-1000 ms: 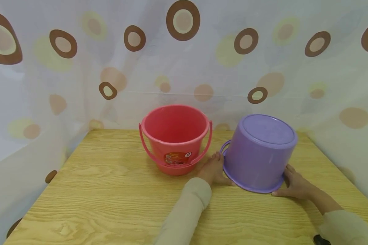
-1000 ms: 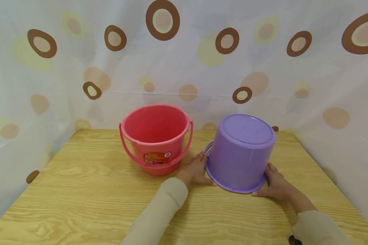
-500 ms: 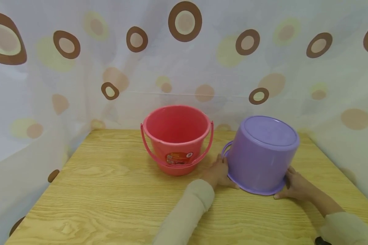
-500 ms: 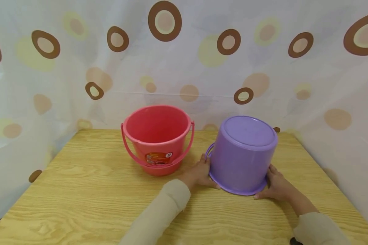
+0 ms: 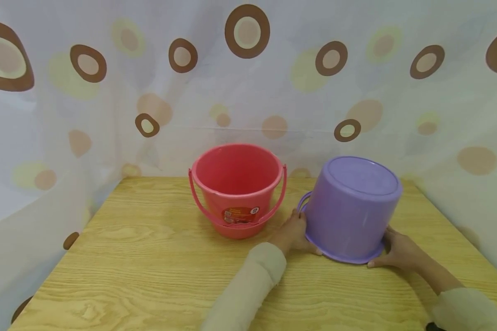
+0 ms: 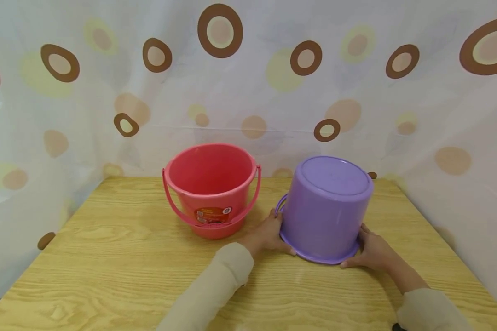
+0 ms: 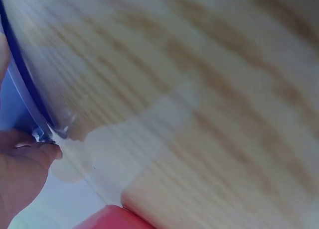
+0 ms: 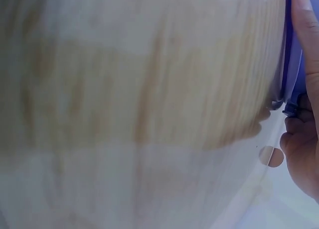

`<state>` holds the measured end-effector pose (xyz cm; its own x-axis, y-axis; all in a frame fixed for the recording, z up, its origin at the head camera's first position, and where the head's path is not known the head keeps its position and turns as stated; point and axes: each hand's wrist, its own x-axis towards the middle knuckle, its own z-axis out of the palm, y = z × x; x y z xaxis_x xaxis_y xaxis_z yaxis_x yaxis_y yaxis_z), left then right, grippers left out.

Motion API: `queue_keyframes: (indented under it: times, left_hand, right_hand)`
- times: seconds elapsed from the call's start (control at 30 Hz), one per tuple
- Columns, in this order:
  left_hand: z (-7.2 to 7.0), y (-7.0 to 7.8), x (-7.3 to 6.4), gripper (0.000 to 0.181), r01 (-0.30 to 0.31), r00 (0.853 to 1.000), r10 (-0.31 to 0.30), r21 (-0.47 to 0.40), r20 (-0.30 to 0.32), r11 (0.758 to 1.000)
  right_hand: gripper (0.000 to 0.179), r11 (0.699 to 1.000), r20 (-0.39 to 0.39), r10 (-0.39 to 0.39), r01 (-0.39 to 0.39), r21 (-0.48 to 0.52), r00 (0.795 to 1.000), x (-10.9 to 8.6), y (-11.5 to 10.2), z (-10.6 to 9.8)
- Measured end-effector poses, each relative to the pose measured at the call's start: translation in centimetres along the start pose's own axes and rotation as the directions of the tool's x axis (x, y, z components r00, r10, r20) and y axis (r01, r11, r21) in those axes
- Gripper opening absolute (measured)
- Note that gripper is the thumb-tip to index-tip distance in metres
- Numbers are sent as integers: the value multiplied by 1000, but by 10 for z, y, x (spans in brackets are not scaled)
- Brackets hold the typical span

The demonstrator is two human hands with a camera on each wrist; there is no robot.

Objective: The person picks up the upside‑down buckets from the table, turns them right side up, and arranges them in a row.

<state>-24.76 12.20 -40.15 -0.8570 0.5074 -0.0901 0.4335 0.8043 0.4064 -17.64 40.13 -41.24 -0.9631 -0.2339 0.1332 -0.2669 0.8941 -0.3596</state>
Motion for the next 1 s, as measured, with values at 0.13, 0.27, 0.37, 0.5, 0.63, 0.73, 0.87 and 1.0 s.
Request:
queue_keyframes:
  times: [0.13,0.27,0.37,0.5,0.63,0.73,0.87,1.0]
  left_hand:
    - [-1,-2,0,115,-2,1000,1,-74,-10,997]
    - [-4,-4,0,111,-13,1000,12,-140,-4,990]
    - [-5,-7,-1,108,-48,999,44,-167,-28,985]
    - [-6,-10,-3,104,-103,994,92,-198,-64,975]
    - [-9,-12,-6,105,-126,991,112,-217,-77,968]
    - [-11,-12,-9,105,-130,991,115,-248,-75,960]
    - [-12,-14,-13,102,-119,993,105,-352,-60,928]
    - [-13,-15,-15,103,-119,993,103,-383,-61,916]
  right_hand:
    - [112,1000,-7,10,-10,10,1000,-2,-2,-2]
    - [112,1000,-14,14,-14,-2,1000,-4,-4,-3]
    - [111,1000,-31,4,-4,9,1000,-6,-6,-3]
    - [108,999,-53,20,-18,41,998,-10,-10,-4]
    - [104,997,-65,54,-50,53,996,-14,-13,-4]
    - [102,996,-77,73,-69,53,994,-15,-14,-5]
    - [100,995,-115,76,-68,67,990,-17,-15,-5]
    - [99,992,-131,90,-78,100,987,-20,-17,-7]
